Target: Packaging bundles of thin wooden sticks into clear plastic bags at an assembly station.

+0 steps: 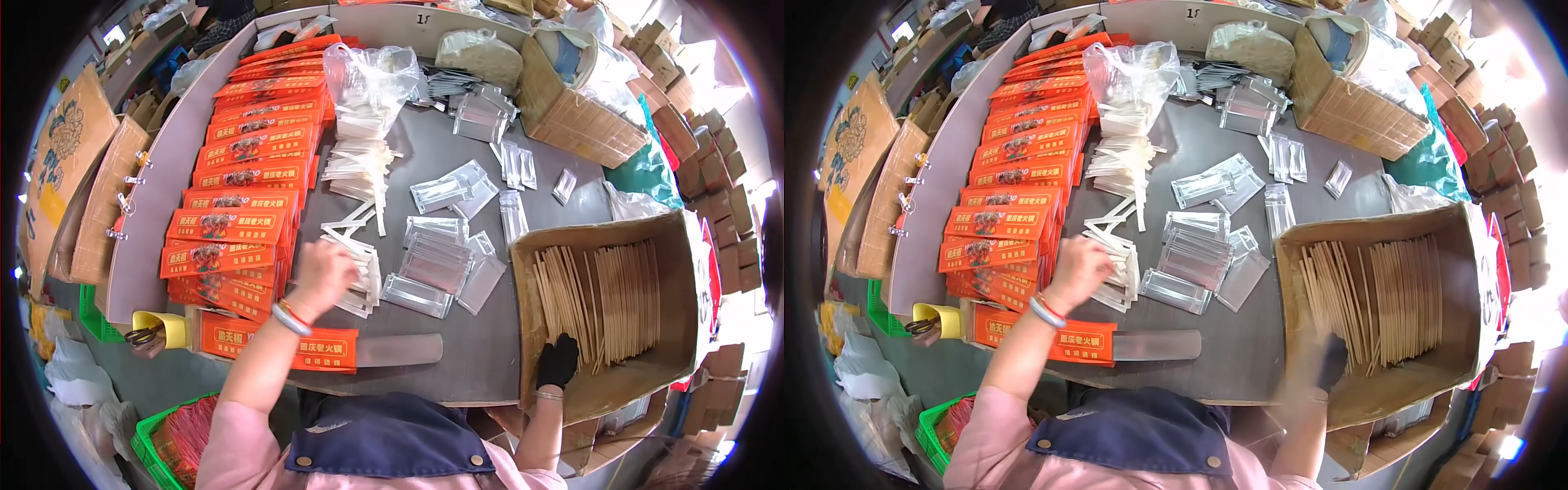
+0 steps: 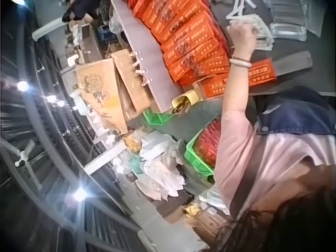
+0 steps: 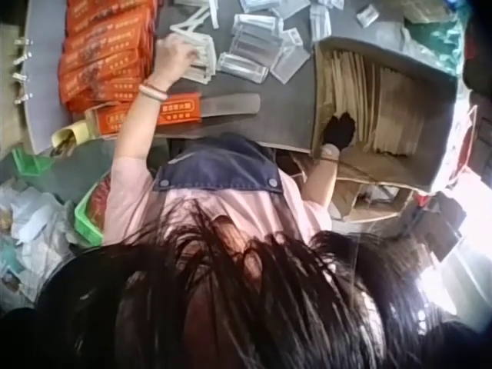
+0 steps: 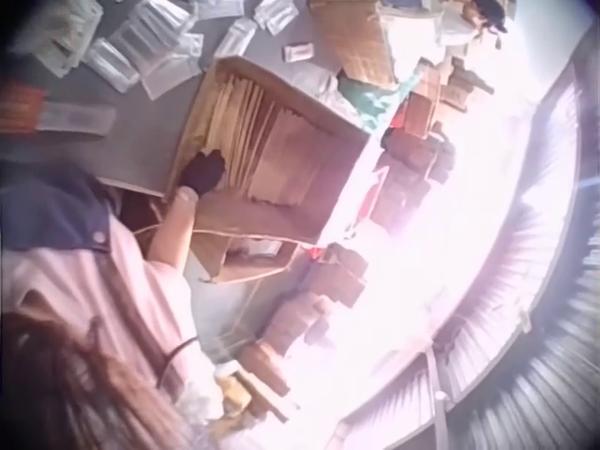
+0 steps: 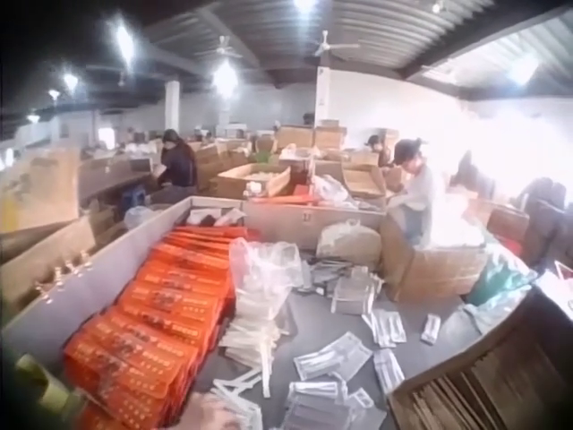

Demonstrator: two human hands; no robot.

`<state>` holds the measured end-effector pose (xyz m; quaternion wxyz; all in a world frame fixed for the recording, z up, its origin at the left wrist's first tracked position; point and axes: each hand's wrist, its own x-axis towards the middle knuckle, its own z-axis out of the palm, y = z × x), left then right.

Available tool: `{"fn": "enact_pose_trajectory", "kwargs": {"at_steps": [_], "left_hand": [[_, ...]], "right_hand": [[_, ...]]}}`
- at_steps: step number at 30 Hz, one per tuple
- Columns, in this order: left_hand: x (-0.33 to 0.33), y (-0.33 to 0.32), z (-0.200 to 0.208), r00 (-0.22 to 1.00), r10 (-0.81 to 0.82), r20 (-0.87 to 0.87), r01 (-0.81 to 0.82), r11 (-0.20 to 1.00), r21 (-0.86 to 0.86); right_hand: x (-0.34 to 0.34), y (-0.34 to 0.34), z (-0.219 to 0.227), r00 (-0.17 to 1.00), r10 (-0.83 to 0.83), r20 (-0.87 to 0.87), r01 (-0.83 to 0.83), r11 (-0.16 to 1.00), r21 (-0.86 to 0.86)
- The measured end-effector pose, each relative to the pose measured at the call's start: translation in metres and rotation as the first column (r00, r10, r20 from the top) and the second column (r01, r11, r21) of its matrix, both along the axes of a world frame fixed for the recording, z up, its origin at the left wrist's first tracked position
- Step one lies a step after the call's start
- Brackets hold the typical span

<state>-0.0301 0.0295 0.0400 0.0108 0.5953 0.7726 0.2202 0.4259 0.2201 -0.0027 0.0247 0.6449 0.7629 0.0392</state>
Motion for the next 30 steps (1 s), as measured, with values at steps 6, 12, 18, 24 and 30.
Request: {"fn": "enact_pose_trajectory", "kwargs": {"at_steps": [6, 12, 18, 24, 30], "left_hand": [[0.073, 0.034, -0.03, 0.994, -0.083, 0.075, 0.09, 0.992, -0.088], [0.074, 0.038, -0.018, 0.971, -0.151, 0.187, 0.174, 0.978, -0.112], [0.098, -0.015, 0.02, 0.932, -0.205, 0.298, 0.303, 0.893, -0.333], [0.086, -0.084, 0.016, 0.958, 0.019, 0.285, 0.008, 0.996, -0.093], [0.111, -0.078, 0.013, 0.973, -0.061, 0.222, 0.098, 0.982, -0.159]], "right_hand": [[-0.028, -0.014, 0.031, 0.993, -0.119, -0.024, 0.115, 0.985, -0.125], [-0.009, -0.011, 0.007, 0.628, 0.006, -0.778, 0.158, 0.978, 0.135], [-0.08, -0.046, 0.072, 0.677, 0.338, -0.654, -0.474, 0.88, -0.036], [-0.106, -0.06, 0.066, 0.564, 0.55, -0.616, -0.799, 0.552, -0.238], [-0.17, -0.096, 0.022, 0.209, 0.582, -0.786, -0.937, 0.348, 0.008]]}}
